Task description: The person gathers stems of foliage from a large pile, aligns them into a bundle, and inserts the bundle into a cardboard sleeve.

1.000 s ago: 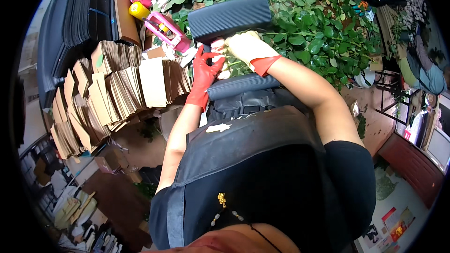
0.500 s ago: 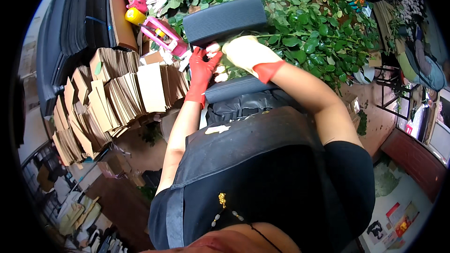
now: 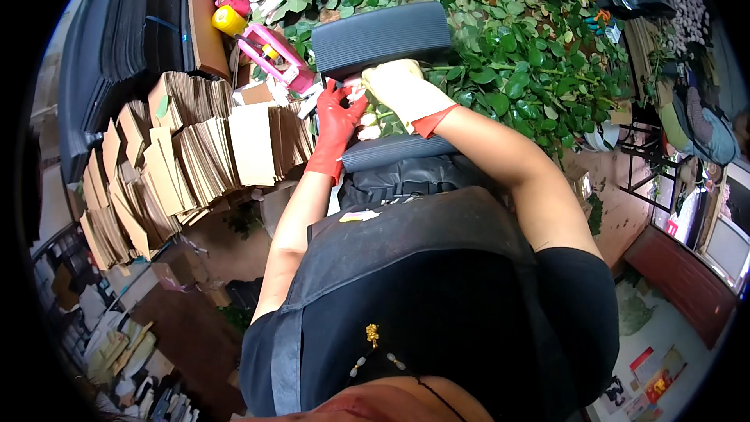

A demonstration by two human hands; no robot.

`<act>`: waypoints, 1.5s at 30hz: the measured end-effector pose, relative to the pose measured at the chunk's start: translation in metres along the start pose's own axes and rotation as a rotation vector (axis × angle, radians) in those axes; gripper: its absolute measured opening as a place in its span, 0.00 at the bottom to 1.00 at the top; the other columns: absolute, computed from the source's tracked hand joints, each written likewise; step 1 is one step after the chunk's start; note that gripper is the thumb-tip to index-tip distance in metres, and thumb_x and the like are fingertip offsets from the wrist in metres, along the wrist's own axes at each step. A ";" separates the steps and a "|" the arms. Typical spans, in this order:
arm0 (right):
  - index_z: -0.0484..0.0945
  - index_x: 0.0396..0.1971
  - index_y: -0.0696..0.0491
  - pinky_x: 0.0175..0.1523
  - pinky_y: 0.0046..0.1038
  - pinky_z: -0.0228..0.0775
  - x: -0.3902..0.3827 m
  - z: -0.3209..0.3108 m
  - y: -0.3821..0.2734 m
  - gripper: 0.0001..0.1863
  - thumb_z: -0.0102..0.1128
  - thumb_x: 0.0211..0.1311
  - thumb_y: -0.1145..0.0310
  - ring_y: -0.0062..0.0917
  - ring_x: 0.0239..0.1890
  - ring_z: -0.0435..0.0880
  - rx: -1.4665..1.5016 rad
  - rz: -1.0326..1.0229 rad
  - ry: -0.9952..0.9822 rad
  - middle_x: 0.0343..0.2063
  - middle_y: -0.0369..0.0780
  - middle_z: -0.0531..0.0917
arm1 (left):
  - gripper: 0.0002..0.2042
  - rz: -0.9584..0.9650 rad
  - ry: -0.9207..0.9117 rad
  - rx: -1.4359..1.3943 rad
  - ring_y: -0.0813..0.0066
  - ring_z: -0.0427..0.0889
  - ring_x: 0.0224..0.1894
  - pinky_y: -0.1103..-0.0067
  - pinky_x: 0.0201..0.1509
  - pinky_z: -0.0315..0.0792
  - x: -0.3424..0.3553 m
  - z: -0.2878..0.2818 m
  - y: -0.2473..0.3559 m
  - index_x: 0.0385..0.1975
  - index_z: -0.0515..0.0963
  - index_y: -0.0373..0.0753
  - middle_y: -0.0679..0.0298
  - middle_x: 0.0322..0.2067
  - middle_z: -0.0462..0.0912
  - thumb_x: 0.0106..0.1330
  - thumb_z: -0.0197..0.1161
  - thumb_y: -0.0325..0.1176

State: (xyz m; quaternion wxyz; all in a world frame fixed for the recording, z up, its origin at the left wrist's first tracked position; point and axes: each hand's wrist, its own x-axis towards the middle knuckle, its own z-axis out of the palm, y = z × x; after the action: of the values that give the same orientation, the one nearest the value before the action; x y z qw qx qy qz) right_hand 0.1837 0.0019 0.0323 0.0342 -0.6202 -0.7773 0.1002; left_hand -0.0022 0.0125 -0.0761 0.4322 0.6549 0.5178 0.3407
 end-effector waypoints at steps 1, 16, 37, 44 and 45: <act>0.83 0.32 0.51 0.34 0.42 0.79 -0.001 -0.002 -0.001 0.16 0.56 0.73 0.54 0.39 0.27 0.88 0.001 -0.005 -0.002 0.23 0.45 0.86 | 0.51 -0.005 -0.022 0.025 0.70 0.82 0.50 0.76 0.44 0.83 0.000 -0.003 0.003 0.72 0.55 0.16 0.49 0.51 0.79 0.55 0.83 0.31; 0.86 0.38 0.51 0.42 0.40 0.83 -0.009 -0.027 -0.012 0.10 0.58 0.67 0.63 0.40 0.37 0.92 0.016 -0.019 -0.023 0.34 0.46 0.90 | 0.39 -0.182 -0.151 -0.080 0.68 0.89 0.34 0.74 0.39 0.83 0.010 -0.017 0.055 0.62 0.68 0.20 0.50 0.43 0.90 0.54 0.82 0.34; 0.76 0.64 0.58 0.50 0.24 0.78 -0.070 -0.144 0.033 0.26 0.60 0.70 0.64 0.22 0.38 0.86 0.798 0.342 -0.333 0.45 0.41 0.89 | 0.14 0.226 -0.234 -0.238 0.58 0.86 0.46 0.67 0.53 0.79 0.006 -0.037 0.046 0.53 0.80 0.34 0.53 0.45 0.87 0.72 0.60 0.33; 0.63 0.73 0.58 0.50 0.43 0.79 -0.066 -0.065 0.015 0.39 0.63 0.70 0.52 0.48 0.43 0.87 0.064 -0.094 -0.320 0.40 0.52 0.87 | 0.11 0.017 -0.642 0.893 0.47 0.86 0.42 0.59 0.45 0.80 0.009 -0.085 0.144 0.42 0.83 0.44 0.52 0.33 0.87 0.72 0.61 0.44; 0.62 0.73 0.60 0.49 0.44 0.79 -0.061 -0.072 0.009 0.39 0.62 0.71 0.53 0.48 0.42 0.87 0.030 -0.075 -0.436 0.39 0.53 0.87 | 0.15 0.376 -0.587 0.756 0.47 0.86 0.42 0.59 0.45 0.80 0.008 -0.077 0.122 0.49 0.82 0.44 0.52 0.35 0.87 0.73 0.62 0.46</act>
State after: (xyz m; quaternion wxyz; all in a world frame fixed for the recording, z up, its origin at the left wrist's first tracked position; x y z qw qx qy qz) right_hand 0.2186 -0.0470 0.1054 -0.1218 -0.5541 -0.7871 0.2420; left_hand -0.0227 0.0256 0.0667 0.2236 0.9153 0.3349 0.0032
